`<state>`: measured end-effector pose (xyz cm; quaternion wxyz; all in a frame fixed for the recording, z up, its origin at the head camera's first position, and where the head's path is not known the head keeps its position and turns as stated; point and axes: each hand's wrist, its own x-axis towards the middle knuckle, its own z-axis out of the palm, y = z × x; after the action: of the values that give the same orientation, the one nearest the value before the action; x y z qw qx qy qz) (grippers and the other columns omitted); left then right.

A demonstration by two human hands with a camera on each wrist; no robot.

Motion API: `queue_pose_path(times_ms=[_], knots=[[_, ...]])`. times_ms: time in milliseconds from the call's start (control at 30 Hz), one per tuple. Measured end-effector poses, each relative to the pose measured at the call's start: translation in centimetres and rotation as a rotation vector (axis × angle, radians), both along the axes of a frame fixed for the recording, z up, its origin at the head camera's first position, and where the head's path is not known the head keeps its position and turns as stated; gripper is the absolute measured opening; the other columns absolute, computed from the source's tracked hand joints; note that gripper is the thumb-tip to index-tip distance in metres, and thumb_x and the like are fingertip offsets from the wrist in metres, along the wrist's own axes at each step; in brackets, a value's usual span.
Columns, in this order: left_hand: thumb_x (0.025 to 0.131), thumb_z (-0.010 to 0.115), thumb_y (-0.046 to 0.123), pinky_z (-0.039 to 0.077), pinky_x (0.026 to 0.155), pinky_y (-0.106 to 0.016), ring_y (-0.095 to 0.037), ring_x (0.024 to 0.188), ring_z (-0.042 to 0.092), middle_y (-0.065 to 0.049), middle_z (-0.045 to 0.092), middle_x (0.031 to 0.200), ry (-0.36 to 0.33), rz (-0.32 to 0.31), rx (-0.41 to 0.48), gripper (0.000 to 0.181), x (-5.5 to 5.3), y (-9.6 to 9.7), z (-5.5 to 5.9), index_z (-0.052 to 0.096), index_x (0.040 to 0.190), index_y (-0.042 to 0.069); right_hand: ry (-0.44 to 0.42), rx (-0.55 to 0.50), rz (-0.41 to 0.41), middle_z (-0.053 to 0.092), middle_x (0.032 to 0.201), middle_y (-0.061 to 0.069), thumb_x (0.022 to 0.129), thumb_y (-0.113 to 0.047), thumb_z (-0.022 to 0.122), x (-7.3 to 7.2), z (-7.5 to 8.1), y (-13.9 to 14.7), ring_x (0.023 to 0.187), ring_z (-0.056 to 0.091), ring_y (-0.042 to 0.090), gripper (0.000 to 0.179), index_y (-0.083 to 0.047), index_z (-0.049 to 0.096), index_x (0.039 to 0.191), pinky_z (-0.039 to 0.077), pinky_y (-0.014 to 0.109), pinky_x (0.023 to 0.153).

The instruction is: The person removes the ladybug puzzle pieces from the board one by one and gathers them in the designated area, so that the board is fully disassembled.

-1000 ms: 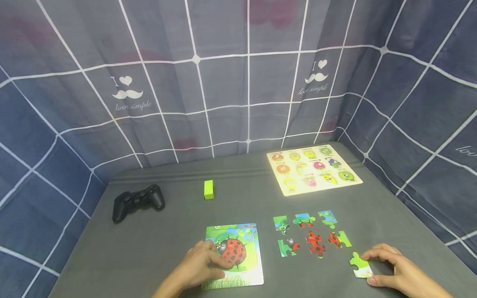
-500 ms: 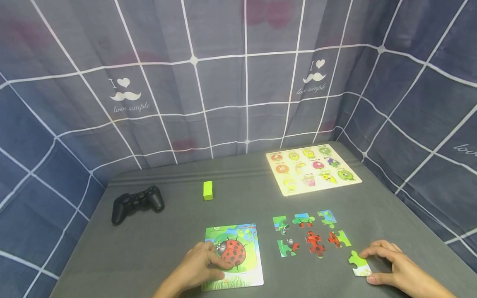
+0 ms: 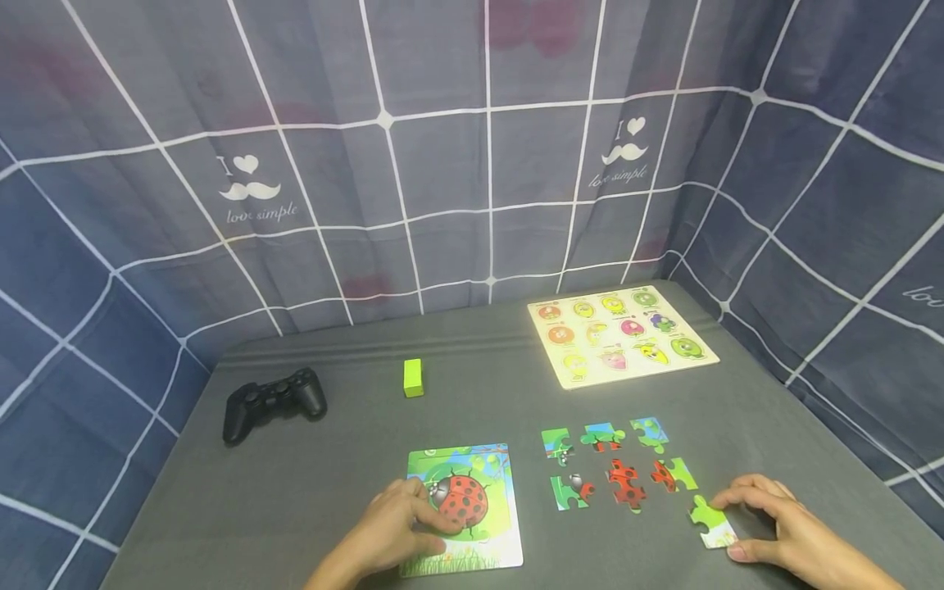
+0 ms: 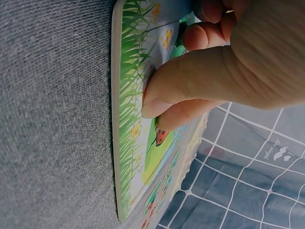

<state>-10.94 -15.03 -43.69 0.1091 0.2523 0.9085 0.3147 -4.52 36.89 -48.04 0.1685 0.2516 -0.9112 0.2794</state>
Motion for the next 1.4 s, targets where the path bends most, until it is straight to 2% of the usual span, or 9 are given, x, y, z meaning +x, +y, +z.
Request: queue_pose_path(times_ms=[167, 300, 433, 567, 733, 967, 1233, 1400], knots=[[0.07, 0.083, 0.031, 0.028, 0.07, -0.024, 0.001, 0.078, 0.031, 0.015, 0.042, 0.081, -0.025, 0.009, -0.005, 0.021, -0.08, 0.13, 0.04, 0.079, 0.091, 0.037, -0.021, -0.001, -0.018, 0.052, 0.107, -0.019, 0.054, -0.017, 0.091, 0.17, 0.03, 0.07, 0.104, 0.038, -0.01, 0.062, -0.025, 0.066, 0.11, 0.023, 0.006, 0.087], [0.07, 0.083, 0.031, 0.027, 0.072, -0.025, 0.001, 0.078, 0.032, 0.015, 0.042, 0.082, -0.036, 0.01, -0.006, 0.022, -0.09, 0.19, 0.0, 0.079, 0.091, 0.037, -0.045, 0.034, -0.068, 0.05, 0.103, -0.02, 0.056, -0.021, 0.091, 0.32, -0.13, 0.15, 0.1, 0.036, -0.01, 0.06, -0.027, 0.067, 0.111, 0.023, 0.009, 0.081], [0.07, 0.084, 0.031, 0.028, 0.071, -0.025, 0.001, 0.078, 0.032, 0.015, 0.043, 0.081, -0.026, 0.008, -0.003, 0.022, -0.08, 0.11, -0.12, 0.079, 0.091, 0.038, -0.034, 0.066, -0.099, 0.049, 0.1, -0.021, 0.055, -0.026, 0.091, 0.36, -0.31, 0.19, 0.097, 0.036, -0.01, 0.057, -0.03, 0.068, 0.107, 0.023, 0.011, 0.078], [0.07, 0.084, 0.031, 0.028, 0.07, -0.025, 0.001, 0.079, 0.032, 0.015, 0.043, 0.081, -0.011, 0.013, 0.001, 0.022, -0.1, 0.11, -0.26, 0.079, 0.09, 0.038, -0.043, 0.047, -0.091, 0.052, 0.099, -0.021, 0.055, -0.026, 0.091, 0.33, -0.26, 0.14, 0.096, 0.038, -0.01, 0.057, -0.03, 0.066, 0.106, 0.023, 0.011, 0.078], [0.07, 0.084, 0.031, 0.029, 0.071, -0.025, 0.002, 0.079, 0.033, 0.016, 0.044, 0.081, -0.023, 0.025, -0.002, 0.023, 0.03, 0.22, -0.33, 0.079, 0.09, 0.039, -0.062, 0.032, -0.075, 0.054, 0.1, -0.022, 0.054, -0.025, 0.091, 0.38, -0.24, 0.16, 0.097, 0.038, -0.01, 0.058, -0.029, 0.065, 0.106, 0.024, 0.011, 0.077], [0.07, 0.084, 0.031, 0.028, 0.07, -0.025, 0.001, 0.078, 0.032, 0.015, 0.043, 0.081, -0.018, 0.013, 0.001, 0.022, 0.04, 0.09, -0.21, 0.079, 0.09, 0.038, -0.034, 0.058, -0.091, 0.054, 0.098, -0.022, 0.053, -0.028, 0.092, 0.4, -0.28, 0.01, 0.095, 0.039, -0.01, 0.058, -0.031, 0.066, 0.105, 0.024, 0.012, 0.077], [0.07, 0.084, 0.031, 0.027, 0.07, -0.024, 0.001, 0.077, 0.03, 0.014, 0.041, 0.081, -0.016, 0.006, 0.0, 0.022, 0.01, -0.02, -0.17, 0.079, 0.091, 0.037, -0.015, 0.079, -0.157, 0.052, 0.095, -0.024, 0.059, -0.025, 0.091, 0.4, -0.05, -0.56, 0.094, 0.039, -0.01, 0.05, -0.036, 0.067, 0.102, 0.025, 0.013, 0.077], [0.07, 0.083, 0.031, 0.027, 0.07, -0.025, 0.0, 0.077, 0.031, 0.015, 0.041, 0.08, -0.027, 0.013, 0.003, 0.022, 0.01, 0.11, -0.16, 0.079, 0.09, 0.038, 0.028, 0.098, -0.18, 0.05, 0.093, -0.023, 0.055, -0.027, 0.092, 0.52, -0.2, -0.78, 0.092, 0.038, -0.01, 0.049, -0.036, 0.069, 0.097, 0.024, 0.016, 0.073]])
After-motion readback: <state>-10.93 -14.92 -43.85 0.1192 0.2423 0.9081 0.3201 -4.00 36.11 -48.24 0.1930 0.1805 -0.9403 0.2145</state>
